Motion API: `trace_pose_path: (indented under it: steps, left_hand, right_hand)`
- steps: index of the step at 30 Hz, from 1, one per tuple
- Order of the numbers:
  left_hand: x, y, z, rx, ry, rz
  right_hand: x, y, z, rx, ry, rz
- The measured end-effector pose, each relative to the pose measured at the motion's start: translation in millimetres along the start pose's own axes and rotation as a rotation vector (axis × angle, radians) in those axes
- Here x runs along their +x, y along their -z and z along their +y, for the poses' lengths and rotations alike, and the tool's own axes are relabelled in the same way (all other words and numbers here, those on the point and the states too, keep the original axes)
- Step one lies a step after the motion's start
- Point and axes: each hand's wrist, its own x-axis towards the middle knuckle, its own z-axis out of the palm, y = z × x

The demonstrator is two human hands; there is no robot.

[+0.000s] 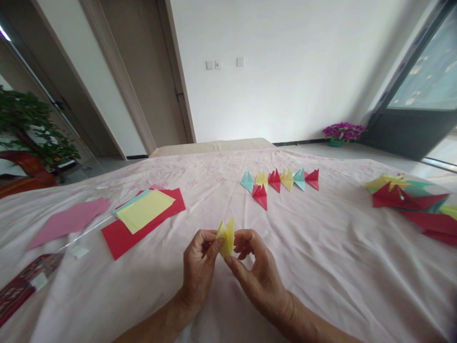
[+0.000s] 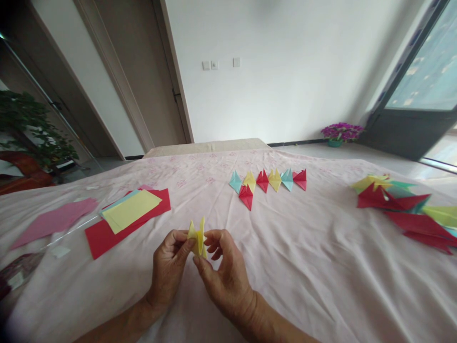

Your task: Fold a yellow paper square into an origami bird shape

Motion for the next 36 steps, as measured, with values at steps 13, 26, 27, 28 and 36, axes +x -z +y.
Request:
trace_pose_path:
  steps: [13,26,27,28,36]
  left_hand:
    - [-5.2,1.3,-0.7,-0.029,-0.006,-0.012]
    - [-0.8,3.9,-2.8,-0.057,0.119,-0.08]
    - [-0.9,4.2,-3.1,-0.047,0.124,-0.079]
    - [-1.1,4.3,-3.2,-0.037,0.13,-0.075]
    - [-1.3,1.5,0.2,0.019,0.165,-0.062]
  right_hand:
    - [0.5,3.6,-2.8,-0.183,0.209,-0.017]
    - [0.8,5.6,-2.1,-0.157,0.181,-0.074]
    - [1.2,5.6,-1.3,-0.148,0.168,-0.077]
    - [1.6,5.5,-0.3,-0.141,0.151,-0.073]
    - [4.2,3.3,6.1,-0.135,0.074,-0.011]
